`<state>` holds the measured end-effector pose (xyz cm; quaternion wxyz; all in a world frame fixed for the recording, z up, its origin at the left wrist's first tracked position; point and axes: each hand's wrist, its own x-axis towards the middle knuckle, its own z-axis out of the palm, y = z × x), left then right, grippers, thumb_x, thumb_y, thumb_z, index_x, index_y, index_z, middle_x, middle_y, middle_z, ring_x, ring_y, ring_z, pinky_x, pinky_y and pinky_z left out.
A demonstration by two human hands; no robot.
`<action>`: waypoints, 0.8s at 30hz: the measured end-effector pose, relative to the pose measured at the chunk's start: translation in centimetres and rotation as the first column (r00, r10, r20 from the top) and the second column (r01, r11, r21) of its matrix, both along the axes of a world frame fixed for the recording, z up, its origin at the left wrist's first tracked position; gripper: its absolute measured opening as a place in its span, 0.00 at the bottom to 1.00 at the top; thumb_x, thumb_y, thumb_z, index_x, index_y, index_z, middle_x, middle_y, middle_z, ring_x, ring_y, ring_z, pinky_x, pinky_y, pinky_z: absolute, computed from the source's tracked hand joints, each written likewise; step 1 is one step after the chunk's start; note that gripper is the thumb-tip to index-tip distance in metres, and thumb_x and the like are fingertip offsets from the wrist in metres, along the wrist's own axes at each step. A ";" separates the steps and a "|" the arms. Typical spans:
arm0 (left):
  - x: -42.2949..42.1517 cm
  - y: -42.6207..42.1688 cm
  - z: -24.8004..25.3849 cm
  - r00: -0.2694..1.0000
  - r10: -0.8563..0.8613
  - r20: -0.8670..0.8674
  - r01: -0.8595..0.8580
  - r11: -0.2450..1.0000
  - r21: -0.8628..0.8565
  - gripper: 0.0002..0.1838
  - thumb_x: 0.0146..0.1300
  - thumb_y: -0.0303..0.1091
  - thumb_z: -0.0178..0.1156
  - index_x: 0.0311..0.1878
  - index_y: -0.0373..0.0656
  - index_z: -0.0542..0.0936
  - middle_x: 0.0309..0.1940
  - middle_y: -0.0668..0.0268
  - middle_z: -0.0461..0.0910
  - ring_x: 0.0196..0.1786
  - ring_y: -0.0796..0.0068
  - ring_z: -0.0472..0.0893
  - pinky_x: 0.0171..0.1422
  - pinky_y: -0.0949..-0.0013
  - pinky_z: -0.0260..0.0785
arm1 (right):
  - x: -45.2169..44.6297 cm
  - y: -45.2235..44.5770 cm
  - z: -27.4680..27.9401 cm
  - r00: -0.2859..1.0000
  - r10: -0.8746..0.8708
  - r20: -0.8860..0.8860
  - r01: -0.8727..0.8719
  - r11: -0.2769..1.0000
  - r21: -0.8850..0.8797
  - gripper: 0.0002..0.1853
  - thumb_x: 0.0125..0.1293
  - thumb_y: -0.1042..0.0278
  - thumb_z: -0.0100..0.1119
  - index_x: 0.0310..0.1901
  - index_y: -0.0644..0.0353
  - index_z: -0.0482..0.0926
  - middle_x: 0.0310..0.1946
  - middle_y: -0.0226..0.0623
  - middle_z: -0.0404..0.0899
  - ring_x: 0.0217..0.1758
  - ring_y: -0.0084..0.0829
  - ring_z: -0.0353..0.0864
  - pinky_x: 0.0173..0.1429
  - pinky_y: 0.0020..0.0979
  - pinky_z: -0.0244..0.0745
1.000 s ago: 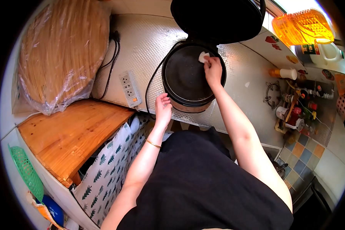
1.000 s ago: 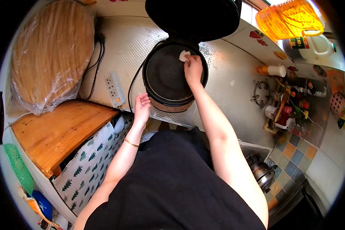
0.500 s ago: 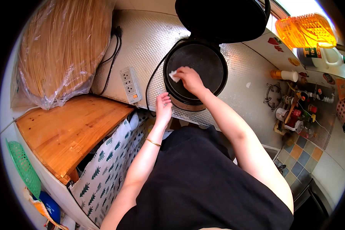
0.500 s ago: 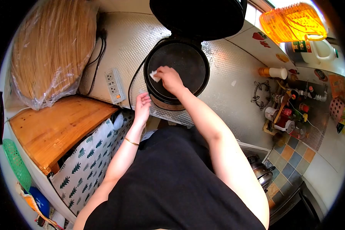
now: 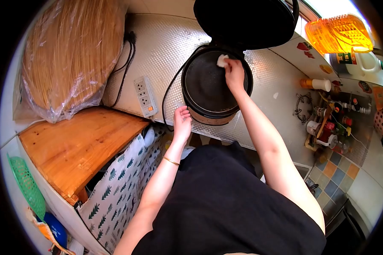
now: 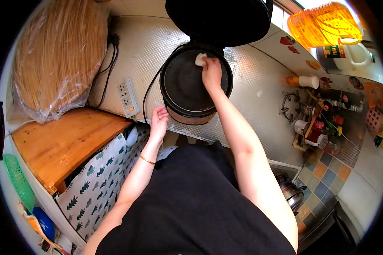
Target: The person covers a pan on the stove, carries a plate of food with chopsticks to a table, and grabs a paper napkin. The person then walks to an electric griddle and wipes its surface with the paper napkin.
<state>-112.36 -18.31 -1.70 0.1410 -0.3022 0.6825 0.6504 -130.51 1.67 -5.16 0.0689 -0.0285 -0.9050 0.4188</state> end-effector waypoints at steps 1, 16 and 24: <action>0.0 -0.1 0.0 1.000 0.000 -0.002 0.000 1.000 0.002 0.26 0.53 0.16 0.50 0.58 0.37 0.66 0.50 0.59 0.70 0.52 0.70 0.72 0.60 0.68 0.67 | -0.9 -0.4 -0.5 0.998 -0.063 -0.014 0.064 0.998 0.019 0.12 0.57 0.79 0.57 0.44 0.61 0.82 0.43 0.48 0.76 0.48 0.49 0.76 0.53 0.40 0.71; 0.1 -0.9 -0.1 0.999 0.040 -0.017 -0.041 0.999 -0.002 0.25 0.54 0.17 0.51 0.58 0.36 0.67 0.50 0.57 0.71 0.52 0.69 0.74 0.59 0.67 0.67 | 3.9 -9.0 0.0 0.864 0.497 -0.077 -0.486 0.864 0.130 0.14 0.53 0.82 0.53 0.40 0.59 0.83 0.37 0.38 0.76 0.43 0.43 0.75 0.48 0.39 0.72; -0.2 -0.5 0.5 1.000 -0.003 -0.012 0.004 1.000 0.029 0.25 0.56 0.17 0.48 0.60 0.38 0.67 0.51 0.60 0.70 0.54 0.71 0.72 0.61 0.70 0.65 | 7.3 -3.3 1.7 0.525 0.848 0.064 -0.836 0.501 0.221 0.14 0.48 0.79 0.56 0.37 0.54 0.84 0.39 0.29 0.77 0.46 0.34 0.75 0.50 0.35 0.68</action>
